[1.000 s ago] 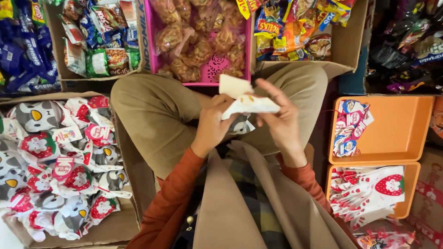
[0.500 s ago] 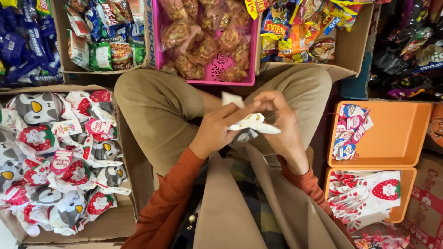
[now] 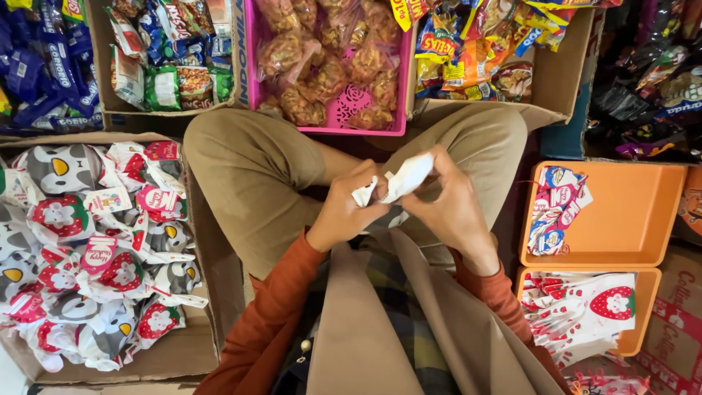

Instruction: Packing various snacks into small decorative gift bags while sitting on the floor.

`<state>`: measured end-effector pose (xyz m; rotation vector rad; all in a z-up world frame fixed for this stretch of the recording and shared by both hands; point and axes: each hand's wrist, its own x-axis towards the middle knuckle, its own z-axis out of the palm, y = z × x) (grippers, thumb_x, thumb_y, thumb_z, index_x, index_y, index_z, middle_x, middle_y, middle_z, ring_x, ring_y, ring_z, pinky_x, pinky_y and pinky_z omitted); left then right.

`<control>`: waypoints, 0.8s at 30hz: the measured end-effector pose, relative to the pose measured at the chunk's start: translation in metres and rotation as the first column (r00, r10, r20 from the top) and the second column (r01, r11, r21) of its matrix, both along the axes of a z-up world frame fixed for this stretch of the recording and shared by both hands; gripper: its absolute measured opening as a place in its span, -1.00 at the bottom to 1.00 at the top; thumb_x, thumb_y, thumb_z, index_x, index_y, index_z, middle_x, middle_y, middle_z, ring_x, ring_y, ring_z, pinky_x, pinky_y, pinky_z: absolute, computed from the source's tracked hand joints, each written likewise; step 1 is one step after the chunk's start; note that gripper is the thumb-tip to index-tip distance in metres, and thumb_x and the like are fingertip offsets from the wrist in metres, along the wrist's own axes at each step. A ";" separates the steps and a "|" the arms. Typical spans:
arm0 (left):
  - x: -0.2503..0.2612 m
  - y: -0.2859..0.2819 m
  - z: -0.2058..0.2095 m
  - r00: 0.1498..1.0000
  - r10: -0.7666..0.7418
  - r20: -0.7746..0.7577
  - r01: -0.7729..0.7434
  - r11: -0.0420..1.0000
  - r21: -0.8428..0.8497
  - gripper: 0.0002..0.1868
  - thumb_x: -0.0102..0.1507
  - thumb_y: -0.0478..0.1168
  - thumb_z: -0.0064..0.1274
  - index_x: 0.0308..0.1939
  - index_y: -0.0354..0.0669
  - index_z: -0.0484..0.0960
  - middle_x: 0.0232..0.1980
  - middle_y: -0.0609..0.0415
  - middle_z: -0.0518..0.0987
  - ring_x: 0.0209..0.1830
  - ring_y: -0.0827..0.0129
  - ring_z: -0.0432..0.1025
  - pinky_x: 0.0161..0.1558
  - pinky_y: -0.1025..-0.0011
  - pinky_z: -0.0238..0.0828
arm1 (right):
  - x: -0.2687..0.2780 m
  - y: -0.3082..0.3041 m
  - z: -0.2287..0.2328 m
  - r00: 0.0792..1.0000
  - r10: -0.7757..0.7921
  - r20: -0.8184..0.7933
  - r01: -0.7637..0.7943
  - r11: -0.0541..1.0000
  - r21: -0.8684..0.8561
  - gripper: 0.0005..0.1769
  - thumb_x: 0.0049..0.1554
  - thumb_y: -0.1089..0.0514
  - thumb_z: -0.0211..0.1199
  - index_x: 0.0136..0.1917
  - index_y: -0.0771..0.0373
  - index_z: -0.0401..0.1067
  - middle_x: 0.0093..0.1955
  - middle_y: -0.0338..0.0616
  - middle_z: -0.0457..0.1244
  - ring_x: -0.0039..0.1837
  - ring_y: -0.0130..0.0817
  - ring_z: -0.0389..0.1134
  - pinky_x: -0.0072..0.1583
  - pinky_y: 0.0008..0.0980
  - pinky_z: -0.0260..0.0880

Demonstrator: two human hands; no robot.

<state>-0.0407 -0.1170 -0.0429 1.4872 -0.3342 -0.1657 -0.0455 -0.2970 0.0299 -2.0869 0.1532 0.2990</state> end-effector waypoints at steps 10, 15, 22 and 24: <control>0.015 -0.010 -0.006 0.992 0.049 0.112 -0.028 0.984 -0.178 -0.81 0.27 -0.39 0.14 -0.41 -0.11 0.53 -0.27 0.10 0.37 -0.27 0.41 0.33 -0.12 0.43 0.28 | 0.002 0.014 -0.068 0.900 -0.412 -0.142 0.367 0.540 0.758 -0.67 0.10 0.48 0.17 0.16 0.45 0.35 -0.28 -0.10 0.25 -0.31 -0.34 0.41 -0.32 -0.42 0.55; 0.017 -0.003 0.000 0.992 0.120 0.048 -0.111 0.982 -0.155 -0.95 0.34 -0.38 0.06 -0.20 -0.17 0.54 -0.17 -0.04 0.50 -0.20 0.28 0.40 -0.09 0.31 0.28 | 0.002 -0.013 -0.059 0.994 -0.075 0.079 0.027 0.874 0.485 -0.74 0.05 0.45 0.41 0.04 0.40 0.57 -0.16 -0.05 0.25 -0.11 -0.45 0.29 -0.12 -0.49 0.43; 0.019 -0.001 -0.005 0.990 -0.005 0.140 0.036 0.975 -0.219 -0.60 0.42 0.07 -0.05 -0.29 -0.15 0.63 -0.14 0.02 0.54 -0.31 0.39 0.35 -0.24 0.45 0.29 | 0.011 -0.009 -0.080 0.994 -0.062 0.086 0.018 0.898 0.440 -0.83 0.07 0.49 0.33 -0.05 0.36 0.51 -0.14 -0.10 0.30 -0.11 -0.49 0.28 -0.16 -0.49 0.41; 0.017 -0.005 -0.002 0.979 -0.062 0.196 0.106 0.969 -0.224 -0.76 0.32 -0.20 0.18 -0.46 -0.09 0.66 -0.08 0.02 0.58 -0.43 0.48 0.33 -0.35 0.53 0.27 | 0.013 -0.003 -0.102 0.904 -0.402 -0.147 0.394 0.648 0.652 -0.97 0.14 0.37 0.14 -0.13 0.31 0.34 -0.10 -0.02 0.34 -0.22 -0.52 0.27 -0.31 -0.57 0.36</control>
